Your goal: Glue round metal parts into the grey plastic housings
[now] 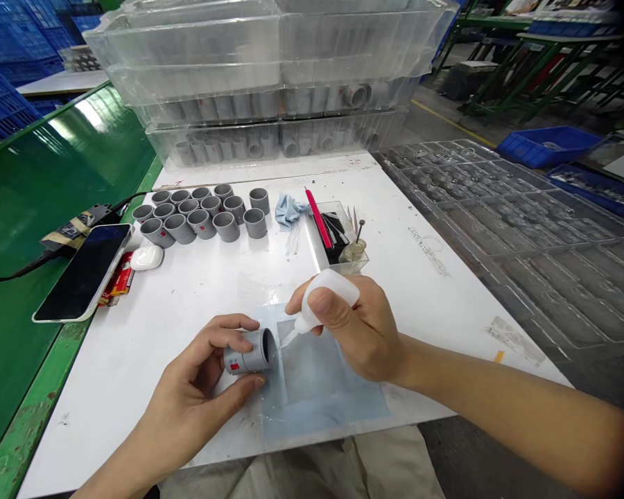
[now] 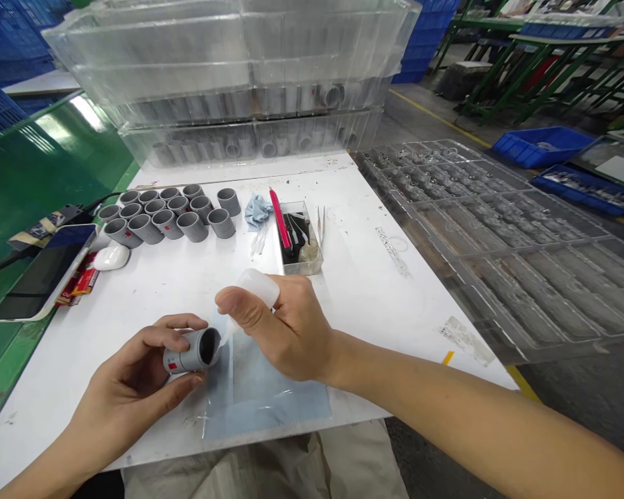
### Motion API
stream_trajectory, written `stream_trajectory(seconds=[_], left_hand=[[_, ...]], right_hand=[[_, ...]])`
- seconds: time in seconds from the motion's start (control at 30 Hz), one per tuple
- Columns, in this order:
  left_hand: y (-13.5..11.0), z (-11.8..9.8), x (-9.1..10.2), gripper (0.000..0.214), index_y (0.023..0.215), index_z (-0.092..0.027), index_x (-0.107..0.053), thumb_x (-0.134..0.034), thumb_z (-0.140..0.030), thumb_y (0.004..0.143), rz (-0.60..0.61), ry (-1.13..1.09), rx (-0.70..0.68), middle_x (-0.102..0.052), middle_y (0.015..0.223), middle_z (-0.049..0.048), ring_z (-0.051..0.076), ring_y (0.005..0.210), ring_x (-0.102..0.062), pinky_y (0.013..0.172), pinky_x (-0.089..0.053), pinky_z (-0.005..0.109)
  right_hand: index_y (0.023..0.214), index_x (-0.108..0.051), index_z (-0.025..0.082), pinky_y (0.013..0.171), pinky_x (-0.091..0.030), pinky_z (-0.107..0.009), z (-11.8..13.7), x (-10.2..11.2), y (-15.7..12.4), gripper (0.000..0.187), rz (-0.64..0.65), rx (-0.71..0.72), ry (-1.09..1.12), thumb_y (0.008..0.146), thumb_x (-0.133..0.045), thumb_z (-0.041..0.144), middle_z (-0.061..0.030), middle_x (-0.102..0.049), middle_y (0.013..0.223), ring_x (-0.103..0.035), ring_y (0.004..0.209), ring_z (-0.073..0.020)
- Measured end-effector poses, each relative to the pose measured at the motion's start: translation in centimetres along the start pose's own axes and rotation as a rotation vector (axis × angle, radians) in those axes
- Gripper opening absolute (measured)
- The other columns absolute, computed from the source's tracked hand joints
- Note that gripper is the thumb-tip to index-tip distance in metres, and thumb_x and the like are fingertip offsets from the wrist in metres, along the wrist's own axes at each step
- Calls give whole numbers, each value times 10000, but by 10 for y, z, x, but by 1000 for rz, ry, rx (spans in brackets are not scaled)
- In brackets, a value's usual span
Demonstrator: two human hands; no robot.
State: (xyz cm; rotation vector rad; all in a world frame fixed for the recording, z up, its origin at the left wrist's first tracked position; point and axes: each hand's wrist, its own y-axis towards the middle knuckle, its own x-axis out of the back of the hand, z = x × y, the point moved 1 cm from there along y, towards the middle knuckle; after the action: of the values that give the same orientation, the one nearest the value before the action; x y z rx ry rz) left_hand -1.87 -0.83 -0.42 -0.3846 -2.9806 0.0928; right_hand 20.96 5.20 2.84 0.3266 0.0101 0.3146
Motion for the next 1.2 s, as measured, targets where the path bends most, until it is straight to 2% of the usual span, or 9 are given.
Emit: stream_trajectory(seconds=[0.17, 0.33, 0.53, 0.8, 1.03, 1.2], left_hand=[[-3, 0, 1, 147, 952, -295, -629, -741, -203, 930, 10, 21, 11, -575, 1381, 26, 193, 1292, -516, 828, -485, 204], [-2, 0, 1, 137, 943, -300, -638, -732, -200, 932, 16, 43, 15, -581, 1372, 16, 195, 1300, -514, 859, -483, 215], [-2, 1, 1, 134, 941, -293, -637, -733, -202, 928, 16, 40, 26, -575, 1370, 21, 196, 1282, -521, 868, -483, 219], [-2, 0, 1, 129, 943, -303, -639, -725, -208, 937, 24, 39, 28, -574, 1373, 8, 185, 1279, -517, 830, -480, 201], [-3, 0, 1, 138, 951, -307, -640, -728, -202, 934, 19, 40, 39, -569, 1374, -3, 165, 1238, -536, 810, -480, 186], [-3, 2, 2, 142, 946, -310, -641, -744, -215, 924, 9, 46, 37, -580, 1371, -8, 161, 1245, -530, 781, -476, 171]], right_hand=[[725, -650, 182, 459, -389, -283, -1, -2, 0, 519, 33, -4, -81, 989, -562, 620, 5, -557, 584, -490, 512, -118], [715, -655, 177, 465, -391, -274, -2, -3, 1, 509, 47, -27, -65, 990, -577, 598, 9, -549, 568, -486, 512, -113], [607, -531, 173, 513, -432, -257, -2, -4, 0, 547, 84, -68, 11, 1019, -563, 531, 3, -570, 616, -495, 537, -91], [771, -708, 140, 514, -413, -260, -5, -3, 0, 496, 70, -39, -75, 1036, -541, 524, 9, -563, 585, -524, 542, -100], [775, -716, 143, 479, -375, -264, -6, -1, 2, 511, 25, 28, -161, 1044, -522, 532, 22, -517, 534, -500, 504, -100], [760, -679, 165, 470, -353, -277, -6, 0, 2, 514, -9, 18, -183, 1025, -528, 579, 10, -541, 562, -506, 513, -114]])
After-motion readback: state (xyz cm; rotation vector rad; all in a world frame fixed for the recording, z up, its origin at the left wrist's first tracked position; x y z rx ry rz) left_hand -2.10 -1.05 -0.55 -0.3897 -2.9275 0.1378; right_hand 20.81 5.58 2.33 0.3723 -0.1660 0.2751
